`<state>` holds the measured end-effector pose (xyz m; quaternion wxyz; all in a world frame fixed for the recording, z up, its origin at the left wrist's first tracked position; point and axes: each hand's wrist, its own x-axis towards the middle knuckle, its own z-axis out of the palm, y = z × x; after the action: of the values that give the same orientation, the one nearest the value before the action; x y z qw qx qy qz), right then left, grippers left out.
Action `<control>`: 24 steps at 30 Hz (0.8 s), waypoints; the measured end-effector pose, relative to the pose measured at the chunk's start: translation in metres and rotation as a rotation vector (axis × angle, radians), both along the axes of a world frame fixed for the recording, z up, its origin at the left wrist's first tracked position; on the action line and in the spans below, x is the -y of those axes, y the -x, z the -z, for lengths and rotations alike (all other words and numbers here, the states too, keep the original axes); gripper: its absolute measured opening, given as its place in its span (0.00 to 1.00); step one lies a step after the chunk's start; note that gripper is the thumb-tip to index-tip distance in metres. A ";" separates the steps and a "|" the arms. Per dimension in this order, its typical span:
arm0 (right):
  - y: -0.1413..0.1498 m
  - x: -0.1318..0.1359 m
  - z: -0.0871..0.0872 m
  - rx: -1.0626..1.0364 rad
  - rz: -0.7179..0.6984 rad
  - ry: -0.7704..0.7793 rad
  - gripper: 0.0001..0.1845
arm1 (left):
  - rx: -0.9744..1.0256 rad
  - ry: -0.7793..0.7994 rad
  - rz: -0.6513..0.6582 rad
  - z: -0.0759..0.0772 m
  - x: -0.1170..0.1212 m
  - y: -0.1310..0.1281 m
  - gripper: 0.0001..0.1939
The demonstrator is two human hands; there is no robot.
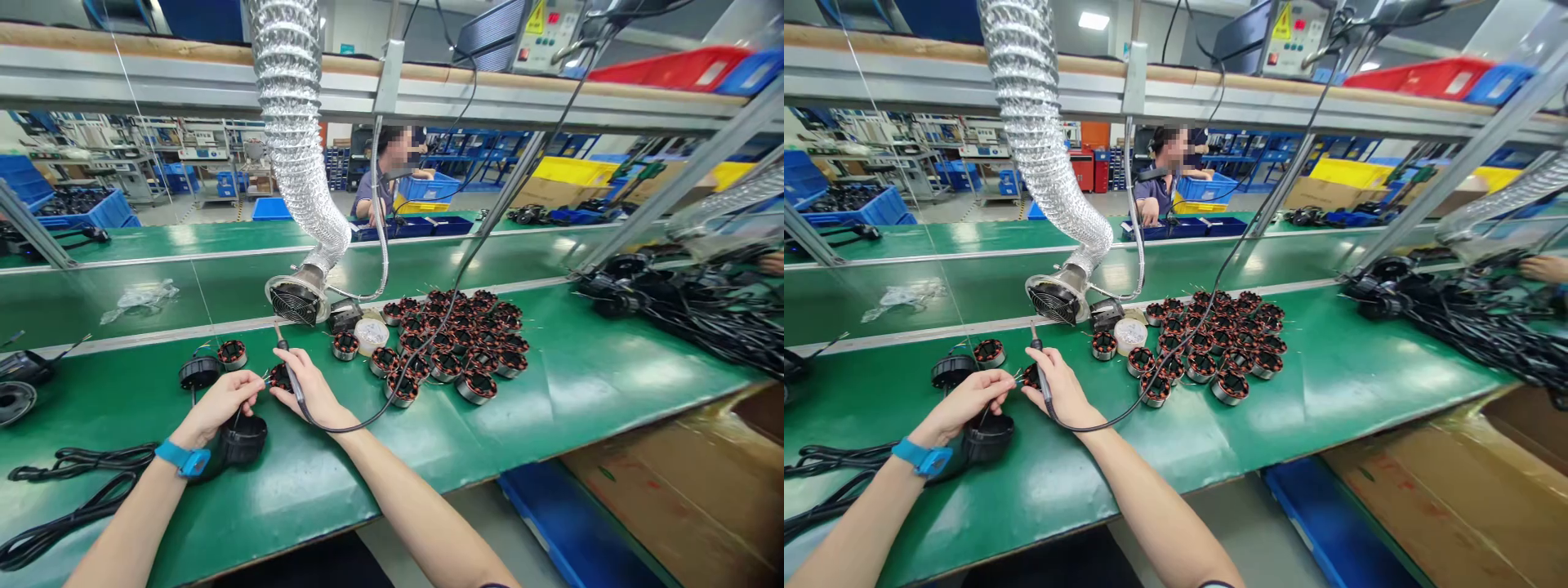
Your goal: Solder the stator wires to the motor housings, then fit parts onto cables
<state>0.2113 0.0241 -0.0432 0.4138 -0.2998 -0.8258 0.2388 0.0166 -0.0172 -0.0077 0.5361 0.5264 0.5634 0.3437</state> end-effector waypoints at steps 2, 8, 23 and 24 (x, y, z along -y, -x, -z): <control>-0.004 -0.003 -0.004 0.002 -0.054 0.009 0.40 | -0.016 0.042 0.037 0.000 -0.001 0.007 0.24; -0.012 -0.008 -0.014 -0.023 -0.148 0.016 0.37 | -0.028 0.077 0.165 -0.001 -0.004 0.025 0.20; -0.013 -0.011 -0.013 -0.021 -0.160 0.036 0.39 | 0.101 0.120 0.202 -0.008 0.001 0.020 0.20; -0.013 -0.011 -0.013 -0.019 -0.160 0.037 0.39 | 0.113 0.125 0.192 -0.008 0.001 0.019 0.21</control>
<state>0.2239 0.0352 -0.0300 0.3958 -0.2382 -0.8385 0.2889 -0.0029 -0.0183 0.0006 0.6292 0.5232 0.4996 0.2841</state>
